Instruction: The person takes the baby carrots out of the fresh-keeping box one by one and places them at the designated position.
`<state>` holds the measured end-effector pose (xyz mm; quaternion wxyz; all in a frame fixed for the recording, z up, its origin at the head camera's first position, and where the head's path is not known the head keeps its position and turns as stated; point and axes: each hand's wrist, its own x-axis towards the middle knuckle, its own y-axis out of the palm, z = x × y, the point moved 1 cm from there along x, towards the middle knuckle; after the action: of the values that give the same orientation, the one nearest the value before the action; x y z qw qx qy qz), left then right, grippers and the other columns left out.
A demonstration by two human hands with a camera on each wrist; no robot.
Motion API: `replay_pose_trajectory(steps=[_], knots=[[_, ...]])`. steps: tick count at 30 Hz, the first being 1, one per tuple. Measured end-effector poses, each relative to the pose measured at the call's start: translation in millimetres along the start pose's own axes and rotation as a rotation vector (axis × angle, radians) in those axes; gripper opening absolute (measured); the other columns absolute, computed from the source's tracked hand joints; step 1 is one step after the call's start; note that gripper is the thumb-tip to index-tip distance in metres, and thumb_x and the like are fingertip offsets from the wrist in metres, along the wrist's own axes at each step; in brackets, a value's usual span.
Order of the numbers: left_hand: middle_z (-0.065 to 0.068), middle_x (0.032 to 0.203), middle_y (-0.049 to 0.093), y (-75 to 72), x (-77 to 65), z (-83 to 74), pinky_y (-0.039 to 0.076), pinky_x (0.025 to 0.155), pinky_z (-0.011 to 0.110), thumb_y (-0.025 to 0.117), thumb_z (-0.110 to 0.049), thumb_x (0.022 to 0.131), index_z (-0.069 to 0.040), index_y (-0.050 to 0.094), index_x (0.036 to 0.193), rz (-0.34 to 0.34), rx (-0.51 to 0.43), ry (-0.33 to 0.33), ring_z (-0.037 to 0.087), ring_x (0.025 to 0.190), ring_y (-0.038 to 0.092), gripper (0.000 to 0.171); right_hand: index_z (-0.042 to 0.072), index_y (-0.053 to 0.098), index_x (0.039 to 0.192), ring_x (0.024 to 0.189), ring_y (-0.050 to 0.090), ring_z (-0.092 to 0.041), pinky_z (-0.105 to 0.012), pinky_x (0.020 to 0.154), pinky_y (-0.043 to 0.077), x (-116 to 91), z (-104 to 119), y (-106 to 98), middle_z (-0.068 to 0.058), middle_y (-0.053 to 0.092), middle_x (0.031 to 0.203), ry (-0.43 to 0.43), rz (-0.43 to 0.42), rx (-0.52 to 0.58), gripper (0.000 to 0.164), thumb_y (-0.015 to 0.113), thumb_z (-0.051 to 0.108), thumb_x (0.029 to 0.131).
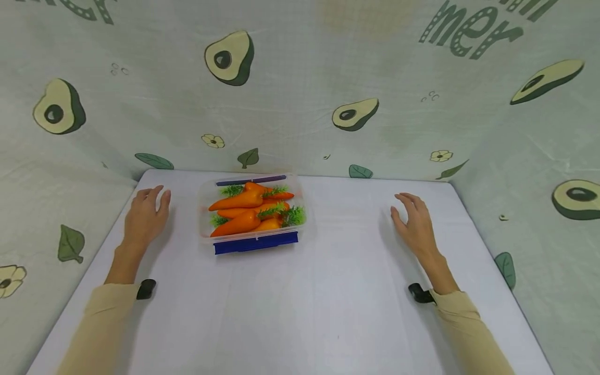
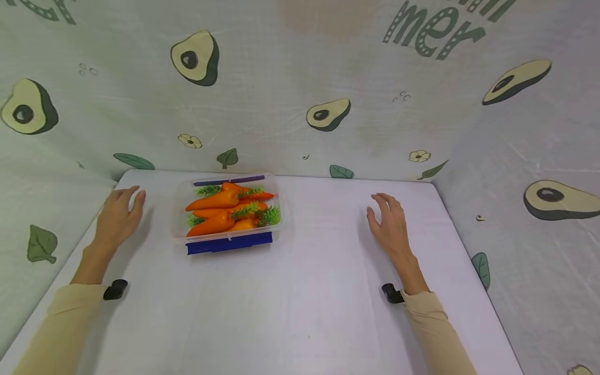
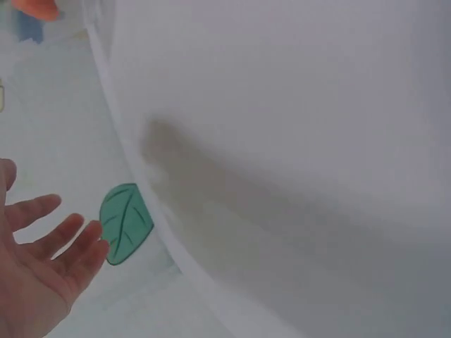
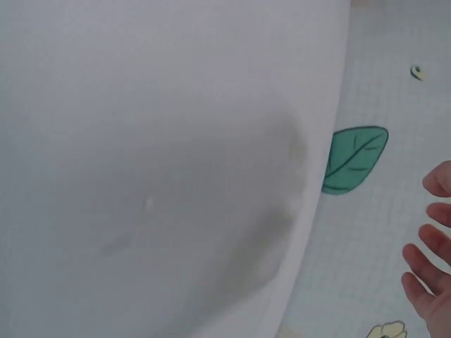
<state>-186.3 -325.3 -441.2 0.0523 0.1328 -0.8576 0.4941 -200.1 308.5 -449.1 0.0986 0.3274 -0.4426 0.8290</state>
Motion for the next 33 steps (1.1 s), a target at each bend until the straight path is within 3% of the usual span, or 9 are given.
replay_pose_trajectory(steps=[8,19,33], knots=[[0.037,0.144,0.042,3.5,0.1,-17.0,0.031,0.103,0.075,0.030,-0.043,0.112,0.006,0.046,0.149,-0.017,-0.107,0.011,0.057,0.132,0.040,0.063,-0.008,0.064,0.127,0.122,0.054,-0.044,-0.060,0.102,0.043,11,22,17,-0.026,0.059,0.129,0.070,0.017,0.106,0.035,0.069,-0.002,0.093],[0.035,0.137,0.048,8.4,-6.7,-44.9,0.040,0.096,0.067,0.037,-0.039,0.112,0.006,0.050,0.146,-0.068,-0.214,0.061,0.049,0.120,0.052,0.058,-0.005,0.062,0.132,0.118,0.056,-0.038,-0.054,0.102,0.044,24,52,41,-0.023,0.059,0.132,0.123,0.049,0.246,0.037,0.069,0.002,0.096],[0.035,0.142,0.044,19.6,-18.9,-65.7,0.044,0.103,0.064,0.034,-0.043,0.112,0.008,0.041,0.152,0.006,-0.267,0.056,0.048,0.121,0.050,0.064,0.000,0.055,0.144,0.119,0.062,-0.036,-0.050,0.103,0.049,30,87,71,-0.021,0.059,0.139,0.216,0.176,0.401,0.046,0.065,0.019,0.103]])
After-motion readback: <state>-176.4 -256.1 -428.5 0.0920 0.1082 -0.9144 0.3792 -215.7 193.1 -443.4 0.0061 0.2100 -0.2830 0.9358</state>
